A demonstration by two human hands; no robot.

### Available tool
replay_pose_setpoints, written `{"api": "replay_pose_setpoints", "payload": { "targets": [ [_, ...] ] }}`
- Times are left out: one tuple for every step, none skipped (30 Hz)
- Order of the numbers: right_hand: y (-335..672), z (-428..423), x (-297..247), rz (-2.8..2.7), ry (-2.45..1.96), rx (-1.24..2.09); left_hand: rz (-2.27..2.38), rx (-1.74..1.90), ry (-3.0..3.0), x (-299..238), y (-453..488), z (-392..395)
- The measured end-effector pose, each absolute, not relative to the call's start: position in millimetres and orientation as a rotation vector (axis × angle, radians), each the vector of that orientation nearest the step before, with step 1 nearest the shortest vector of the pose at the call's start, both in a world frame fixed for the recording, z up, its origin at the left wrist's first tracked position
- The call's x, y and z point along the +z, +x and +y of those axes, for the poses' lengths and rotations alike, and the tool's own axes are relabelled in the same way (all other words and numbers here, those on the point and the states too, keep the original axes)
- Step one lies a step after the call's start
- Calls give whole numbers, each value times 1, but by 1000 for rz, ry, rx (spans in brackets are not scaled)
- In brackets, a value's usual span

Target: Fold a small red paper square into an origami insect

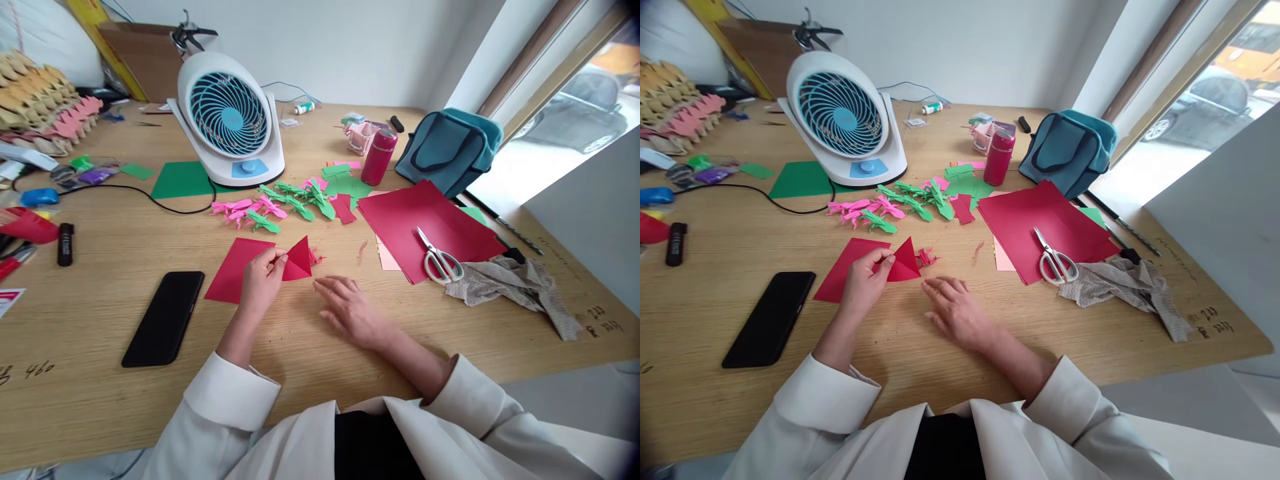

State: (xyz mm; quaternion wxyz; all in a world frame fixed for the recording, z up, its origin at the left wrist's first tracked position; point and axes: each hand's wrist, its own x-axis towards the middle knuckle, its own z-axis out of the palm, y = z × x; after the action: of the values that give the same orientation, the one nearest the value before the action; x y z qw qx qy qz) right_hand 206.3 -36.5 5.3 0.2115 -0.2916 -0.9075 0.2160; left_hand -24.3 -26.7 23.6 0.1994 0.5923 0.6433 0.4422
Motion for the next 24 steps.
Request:
{"api": "replay_pose_setpoints", "payload": {
  "targets": [
    [205, -41, 3, -2617, -776, 527, 1790, 1217, 1649, 24, -24, -27],
    [204, -44, 1, -2684, -757, 468, 1782, 1193, 1642, 25, -23, -27],
    [204, -46, -1, -2729, -761, 421, 1774, 1174, 1635, 25, -22, -28],
    [204, -48, -2, -2766, -775, 386, 1765, 1157, 1632, 24, -21, -28],
    [206, -48, -4, -2787, -808, 353, 1752, 1143, 1638, 24, -19, -28],
    [210, -47, -4, -2793, -847, 327, 1734, 1133, 1656, 22, -18, -28],
    [214, -45, -5, -2794, -894, 307, 1713, 1119, 1688, 21, -16, -28],
    [219, -43, -5, -2786, -955, 293, 1690, 1093, 1735, 19, -13, -29],
    [225, -39, -5, -2764, -1035, 273, 1666, 1075, 1783, 17, -11, -29],
    [231, -34, -5, -2725, -1124, 244, 1647, 1049, 1834, 15, -7, -29],
    [237, -29, -6, -2680, -1211, 214, 1645, 1011, 1895, 13, -3, -30],
    [243, -24, -6, -2619, -1299, 179, 1666, 961, 1959, 11, 1, -31],
    [248, -18, -6, -2532, -1394, 142, 1684, 905, 2034, 9, 5, -32],
    [253, -13, -6, -2448, -1463, 128, 1707, 847, 2109, 7, 10, -33],
    [257, -8, -5, -2374, -1482, 148, 1726, 778, 2179, 5, 14, -34],
    [260, -5, -4, -2302, -1459, 204, 1744, 710, 2233, 4, 18, -36],
    [262, -3, -3, -2215, -1431, 291, 1743, 685, 2258, 2, 21, -37],
    [263, -1, -1, -2108, -1428, 398, 1741, 669, 2276, 1, 24, -39],
    [262, -1, 2, -1996, -1431, 515, 1739, 664, 2285, 0, 26, -40],
    [261, -2, 4, -1895, -1430, 639, 1737, 667, 2288, -1, 28, -41],
    [259, -3, 5, -1806, -1419, 756, 1740, 668, 2292, -3, 30, -43],
    [256, -4, 7, -1749, -1380, 868, 1744, 668, 2294, -4, 32, -44],
    [252, -6, 8, -1721, -1324, 965, 1749, 669, 2295, -5, 34, -46],
    [249, -7, 8, -1722, -1274, 1045, 1755, 670, 2295, -6, 36, -47]
  ]
}}
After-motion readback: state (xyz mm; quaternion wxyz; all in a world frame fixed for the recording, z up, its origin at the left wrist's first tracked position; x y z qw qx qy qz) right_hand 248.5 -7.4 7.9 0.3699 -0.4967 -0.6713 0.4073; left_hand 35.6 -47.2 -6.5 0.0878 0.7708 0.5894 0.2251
